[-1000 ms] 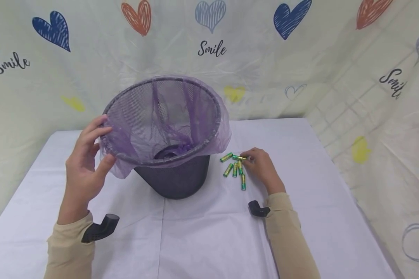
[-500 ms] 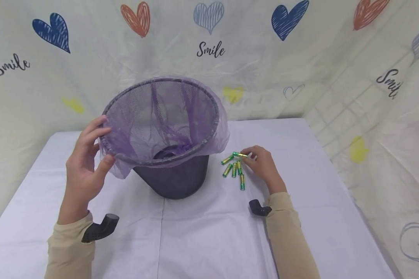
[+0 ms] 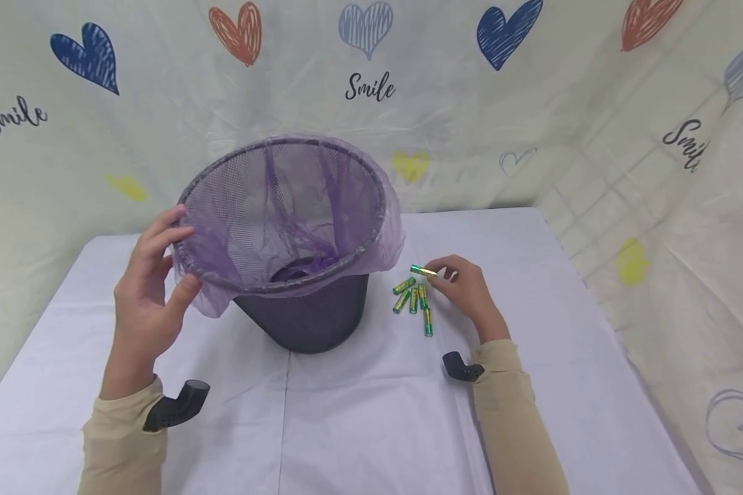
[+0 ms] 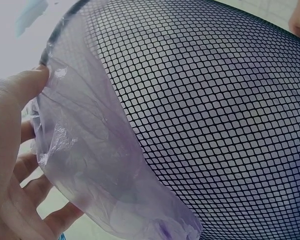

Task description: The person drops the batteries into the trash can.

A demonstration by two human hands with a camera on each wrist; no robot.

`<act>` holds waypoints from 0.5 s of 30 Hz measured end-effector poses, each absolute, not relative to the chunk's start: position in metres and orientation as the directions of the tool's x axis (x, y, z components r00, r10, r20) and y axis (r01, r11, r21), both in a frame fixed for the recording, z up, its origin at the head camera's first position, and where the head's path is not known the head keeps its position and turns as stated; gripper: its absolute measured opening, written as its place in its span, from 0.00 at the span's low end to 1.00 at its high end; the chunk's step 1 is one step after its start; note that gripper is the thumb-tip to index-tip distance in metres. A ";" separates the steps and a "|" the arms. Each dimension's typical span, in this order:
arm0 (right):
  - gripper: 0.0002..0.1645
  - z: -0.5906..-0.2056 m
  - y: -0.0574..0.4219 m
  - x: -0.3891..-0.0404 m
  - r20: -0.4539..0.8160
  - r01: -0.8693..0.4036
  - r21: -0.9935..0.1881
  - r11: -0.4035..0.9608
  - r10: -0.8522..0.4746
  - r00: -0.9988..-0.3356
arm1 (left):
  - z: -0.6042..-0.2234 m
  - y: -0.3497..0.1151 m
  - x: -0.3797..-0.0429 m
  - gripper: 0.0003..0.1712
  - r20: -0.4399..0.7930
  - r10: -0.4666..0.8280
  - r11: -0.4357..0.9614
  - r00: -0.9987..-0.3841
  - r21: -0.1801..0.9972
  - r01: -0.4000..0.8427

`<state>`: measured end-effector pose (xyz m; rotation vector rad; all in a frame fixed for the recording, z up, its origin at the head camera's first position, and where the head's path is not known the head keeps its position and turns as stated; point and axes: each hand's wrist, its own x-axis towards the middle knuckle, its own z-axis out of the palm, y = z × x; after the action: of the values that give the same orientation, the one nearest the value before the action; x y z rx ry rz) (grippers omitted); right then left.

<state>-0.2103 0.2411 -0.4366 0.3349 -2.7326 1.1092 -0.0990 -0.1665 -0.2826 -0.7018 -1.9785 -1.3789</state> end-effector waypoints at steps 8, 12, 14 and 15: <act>0.12 -0.429 0.233 -0.208 0.241 -0.285 -0.706 0.648 -0.158 -0.957 | -0.281 -0.169 -0.095 0.28 0.741 0.060 0.320 -0.669 0.620 0.716; 0.12 -0.426 0.236 -0.206 0.260 -0.283 -0.694 0.662 -0.137 -0.956 | -0.284 -0.165 -0.097 0.28 0.737 0.059 0.293 -0.674 0.632 0.717; 0.13 -0.423 0.235 -0.206 0.265 -0.285 -0.693 0.662 -0.133 -0.955 | -0.283 -0.165 -0.097 0.27 0.737 0.061 0.289 -0.674 0.633 0.718; 0.13 -0.422 0.235 -0.206 0.266 -0.284 -0.696 0.660 -0.130 -0.955 | -0.283 -0.166 -0.098 0.27 0.736 0.062 0.290 -0.674 0.633 0.718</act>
<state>-0.2056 0.2350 -0.4219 0.3384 -2.6822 1.1735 -0.0975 -0.1655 -0.2827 -0.6948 -1.9636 -1.4149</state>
